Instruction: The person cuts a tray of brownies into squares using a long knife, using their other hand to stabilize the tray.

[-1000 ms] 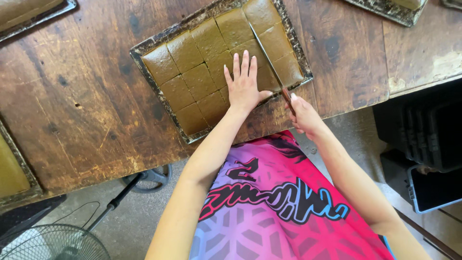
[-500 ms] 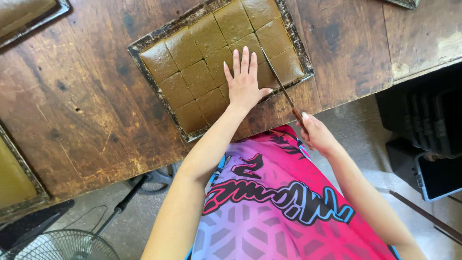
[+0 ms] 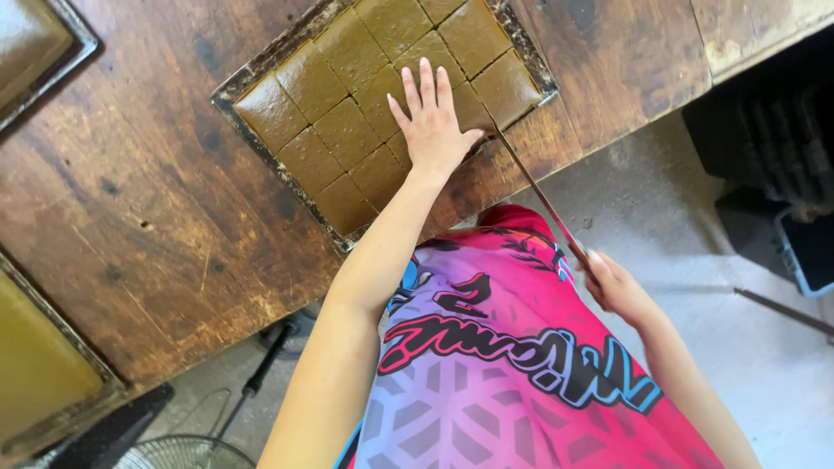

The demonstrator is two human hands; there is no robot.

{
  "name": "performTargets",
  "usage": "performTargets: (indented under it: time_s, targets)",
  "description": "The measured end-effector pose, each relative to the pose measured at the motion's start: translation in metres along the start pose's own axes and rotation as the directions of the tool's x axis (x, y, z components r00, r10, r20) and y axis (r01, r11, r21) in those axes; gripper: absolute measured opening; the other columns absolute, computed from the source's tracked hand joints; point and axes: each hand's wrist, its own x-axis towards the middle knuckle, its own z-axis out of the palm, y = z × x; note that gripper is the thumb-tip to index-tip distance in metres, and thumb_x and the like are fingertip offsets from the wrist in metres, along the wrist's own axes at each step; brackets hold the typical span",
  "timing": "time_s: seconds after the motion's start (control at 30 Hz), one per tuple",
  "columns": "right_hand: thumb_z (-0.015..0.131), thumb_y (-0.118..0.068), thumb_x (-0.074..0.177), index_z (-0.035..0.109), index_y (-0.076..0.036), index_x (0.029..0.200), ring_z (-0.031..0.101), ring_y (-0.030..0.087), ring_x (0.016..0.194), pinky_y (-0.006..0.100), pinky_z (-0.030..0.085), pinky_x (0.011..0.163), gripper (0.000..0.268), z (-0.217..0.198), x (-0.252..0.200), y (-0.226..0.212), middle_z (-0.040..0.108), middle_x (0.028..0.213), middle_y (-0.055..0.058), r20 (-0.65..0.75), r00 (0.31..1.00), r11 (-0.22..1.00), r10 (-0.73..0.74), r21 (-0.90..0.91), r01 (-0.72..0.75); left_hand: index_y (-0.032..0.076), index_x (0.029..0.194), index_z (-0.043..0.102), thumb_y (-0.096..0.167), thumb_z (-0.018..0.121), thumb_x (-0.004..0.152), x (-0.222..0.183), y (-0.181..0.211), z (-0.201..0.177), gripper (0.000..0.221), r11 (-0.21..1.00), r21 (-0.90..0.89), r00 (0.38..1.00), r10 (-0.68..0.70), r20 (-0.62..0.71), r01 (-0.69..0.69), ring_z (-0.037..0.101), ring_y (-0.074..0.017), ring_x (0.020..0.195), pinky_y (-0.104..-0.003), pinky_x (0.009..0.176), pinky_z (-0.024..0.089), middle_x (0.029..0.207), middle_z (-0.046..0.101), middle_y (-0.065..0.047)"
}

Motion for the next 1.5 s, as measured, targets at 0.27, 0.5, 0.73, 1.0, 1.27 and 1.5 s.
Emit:
performTargets:
  time_s: [0.27,0.5,0.73,1.0,1.27,1.5]
  targets:
    - [0.039,-0.052,0.105,0.059,-0.006,0.108,0.031,0.008,0.039,0.026,0.023,0.035,0.050,-0.037,-0.058,0.003,0.043,0.058,0.000,0.164,0.984,0.914,-0.070,0.406,-0.002,0.006,0.161,0.018,0.063,0.091,0.067,-0.040,-0.007,-0.013,0.132,0.976,-0.116,0.974,0.163,-0.156,-0.182,0.005,-0.0416,0.156,-0.075,0.121,0.008,0.168,0.014,-0.016]
    - [0.044,-0.040,0.114,0.052,-0.009,0.108,0.038,0.013,0.044,0.029,0.031,0.041,0.033,-0.070,0.103,-0.156,0.063,0.080,0.005,-0.078,0.865,0.858,-0.496,0.106,0.502,0.009,0.161,0.031,0.042,0.088,0.081,-0.124,0.000,-0.023,0.103,0.936,-0.252,0.926,0.150,-0.346,-0.246,0.020,-0.0392,0.159,-0.052,0.128,0.025,0.169,0.026,-0.015]
    - [0.049,-0.044,0.112,0.054,-0.016,0.112,0.067,0.008,0.073,0.024,0.049,0.056,0.029,-0.079,0.261,-0.275,0.072,0.109,0.000,0.052,0.806,0.807,-0.590,0.011,0.590,0.005,0.154,0.042,0.028,0.082,0.083,-0.197,0.010,0.005,0.085,0.963,-0.270,0.910,-0.104,-0.401,-0.009,0.030,-0.0412,0.153,-0.050,0.124,0.032,0.163,0.035,-0.018]
    - [0.059,-0.050,0.112,0.058,-0.014,0.116,0.064,0.007,0.080,0.023,0.054,0.064,0.036,-0.054,0.343,-0.295,0.071,0.103,-0.001,0.042,0.713,0.699,-0.700,-0.165,0.696,0.002,0.153,0.045,0.002,0.059,0.081,-0.284,0.003,0.053,0.073,0.856,-0.361,0.666,-0.515,-0.540,0.369,0.037,-0.0409,0.152,-0.050,0.129,0.031,0.159,0.045,-0.020]
    - [0.051,-0.049,0.111,0.053,-0.014,0.115,0.070,0.006,0.090,0.024,0.055,0.069,0.036,0.006,0.264,-0.279,0.073,0.108,-0.004,0.141,0.708,0.689,-0.692,-0.166,0.706,0.000,0.151,0.044,0.008,0.067,0.082,-0.274,-0.011,0.049,0.074,0.860,-0.398,0.755,-0.485,-0.442,0.319,0.038,-0.0437,0.147,-0.051,0.124,0.032,0.156,0.045,-0.023]
    - [0.066,-0.029,0.111,0.054,-0.005,0.124,0.056,0.012,0.081,0.030,0.047,0.073,0.030,0.027,0.176,-0.216,0.059,0.090,0.002,0.125,0.438,0.339,-0.890,-0.460,0.821,0.000,0.148,0.047,0.014,0.074,0.086,-0.231,-0.037,0.024,0.069,0.924,-0.369,0.866,-0.264,-0.425,0.101,0.041,-0.0416,0.144,-0.049,0.121,0.036,0.153,0.048,-0.022]
